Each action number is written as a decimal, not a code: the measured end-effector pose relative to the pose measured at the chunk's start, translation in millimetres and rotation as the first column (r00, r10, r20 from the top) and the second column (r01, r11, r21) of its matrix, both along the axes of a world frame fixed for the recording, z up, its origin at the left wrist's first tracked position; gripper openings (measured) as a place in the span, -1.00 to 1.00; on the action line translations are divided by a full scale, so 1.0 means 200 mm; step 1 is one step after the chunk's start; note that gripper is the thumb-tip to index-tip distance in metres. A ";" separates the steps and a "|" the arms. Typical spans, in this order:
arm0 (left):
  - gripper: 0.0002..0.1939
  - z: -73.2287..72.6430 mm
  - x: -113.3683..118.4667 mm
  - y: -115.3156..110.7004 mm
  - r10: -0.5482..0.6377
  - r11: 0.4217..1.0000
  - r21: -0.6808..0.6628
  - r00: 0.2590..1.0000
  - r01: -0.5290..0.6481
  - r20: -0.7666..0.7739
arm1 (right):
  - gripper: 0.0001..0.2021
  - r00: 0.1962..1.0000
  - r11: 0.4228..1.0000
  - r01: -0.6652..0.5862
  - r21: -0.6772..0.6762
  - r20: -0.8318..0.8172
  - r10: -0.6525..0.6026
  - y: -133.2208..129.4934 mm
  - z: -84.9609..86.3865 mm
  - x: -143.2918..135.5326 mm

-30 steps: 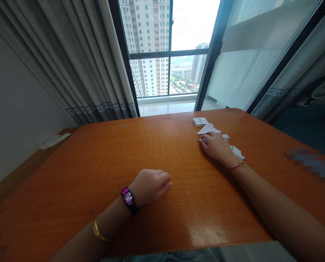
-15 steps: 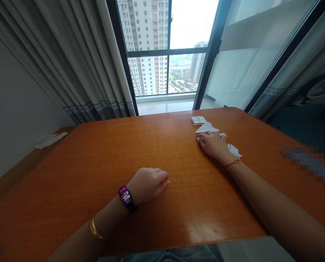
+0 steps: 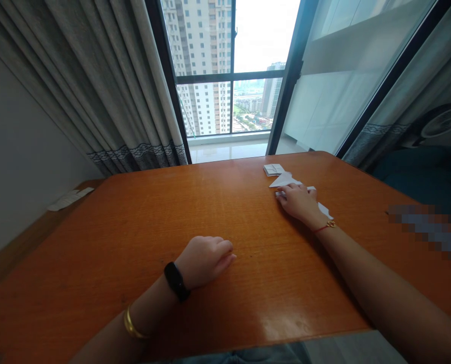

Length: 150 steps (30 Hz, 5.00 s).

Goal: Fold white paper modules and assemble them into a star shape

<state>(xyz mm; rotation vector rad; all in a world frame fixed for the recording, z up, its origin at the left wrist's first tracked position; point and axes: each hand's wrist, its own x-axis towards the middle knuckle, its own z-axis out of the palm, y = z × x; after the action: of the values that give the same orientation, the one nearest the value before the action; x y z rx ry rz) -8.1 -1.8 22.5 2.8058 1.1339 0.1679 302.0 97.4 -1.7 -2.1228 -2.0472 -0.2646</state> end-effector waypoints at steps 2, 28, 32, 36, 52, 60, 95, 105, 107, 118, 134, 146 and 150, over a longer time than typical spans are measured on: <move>-0.75 0.00 0.00 0.00 0.000 1.000 0.000 1.000 0.000 0.004 | -0.63 1.000 1.000 0.002 -0.004 0.002 -0.002 0.00 0.01 0.00; -0.68 0.02 0.00 0.00 0.119 0.992 0.038 0.993 -0.120 0.022 | -0.79 0.539 0.553 -0.833 -0.013 -0.244 0.806 -0.48 0.13 -0.53; -0.62 0.00 0.00 0.00 0.068 0.997 0.041 0.997 -0.069 0.032 | -0.84 0.543 0.564 -0.826 -0.003 -0.279 0.792 -0.48 0.13 -0.53; -0.64 -0.02 0.00 0.00 0.036 0.999 0.034 0.999 -0.037 0.020 | -0.86 0.541 0.560 -0.828 -0.029 -0.302 0.785 -0.48 0.11 -0.54; -0.89 -0.01 0.00 0.00 0.029 0.999 0.028 1.000 -0.029 0.007 | -0.86 0.527 0.562 -0.827 -0.007 -0.357 0.771 -0.49 0.08 -0.56; -0.92 -0.01 0.00 0.00 0.037 0.999 0.031 0.999 -0.038 0.019 | -0.87 0.525 0.564 -0.825 -0.004 -0.374 0.764 -0.49 0.09 -0.56; -0.88 -0.02 0.00 0.01 0.052 0.998 0.037 0.998 -0.053 0.039 | -0.84 0.522 0.575 -0.818 0.013 -0.405 0.751 -0.49 0.09 -0.55; -0.87 -0.02 0.00 0.00 0.045 0.999 0.025 0.999 -0.046 0.028 | -0.84 0.534 0.579 -0.815 -0.003 -0.388 0.751 -0.48 0.09 -0.55; -0.87 -0.02 0.00 0.01 0.046 0.999 0.021 0.999 -0.046 0.025 | -0.85 0.532 0.576 -0.818 -0.004 -0.388 0.753 -0.48 0.09 -0.55; -0.87 -0.03 0.00 0.01 0.041 0.999 0.022 0.999 -0.041 0.017 | -0.84 0.529 0.565 -0.825 -0.033 -0.399 0.749 -0.48 0.09 -0.55; -0.86 -0.03 0.00 0.02 0.048 0.999 0.003 0.999 -0.048 -0.021 | -0.81 0.557 0.567 -0.818 -0.096 -0.374 0.741 -0.49 0.11 -0.55; -0.86 -0.03 0.00 0.02 0.052 0.999 -0.009 0.998 -0.052 -0.034 | -0.81 0.555 0.558 -0.823 -0.105 -0.360 0.750 -0.48 0.10 -0.55; -0.86 -0.03 0.00 0.02 0.055 0.998 -0.009 0.998 -0.055 -0.032 | -0.81 0.565 0.568 -0.817 -0.105 -0.350 0.748 -0.48 0.10 -0.55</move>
<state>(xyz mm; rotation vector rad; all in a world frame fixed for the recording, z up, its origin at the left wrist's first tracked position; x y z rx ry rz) -9.0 1.4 16.2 2.7804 1.2159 0.1219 191.8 0.9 17.6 -0.9957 -2.6923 0.4286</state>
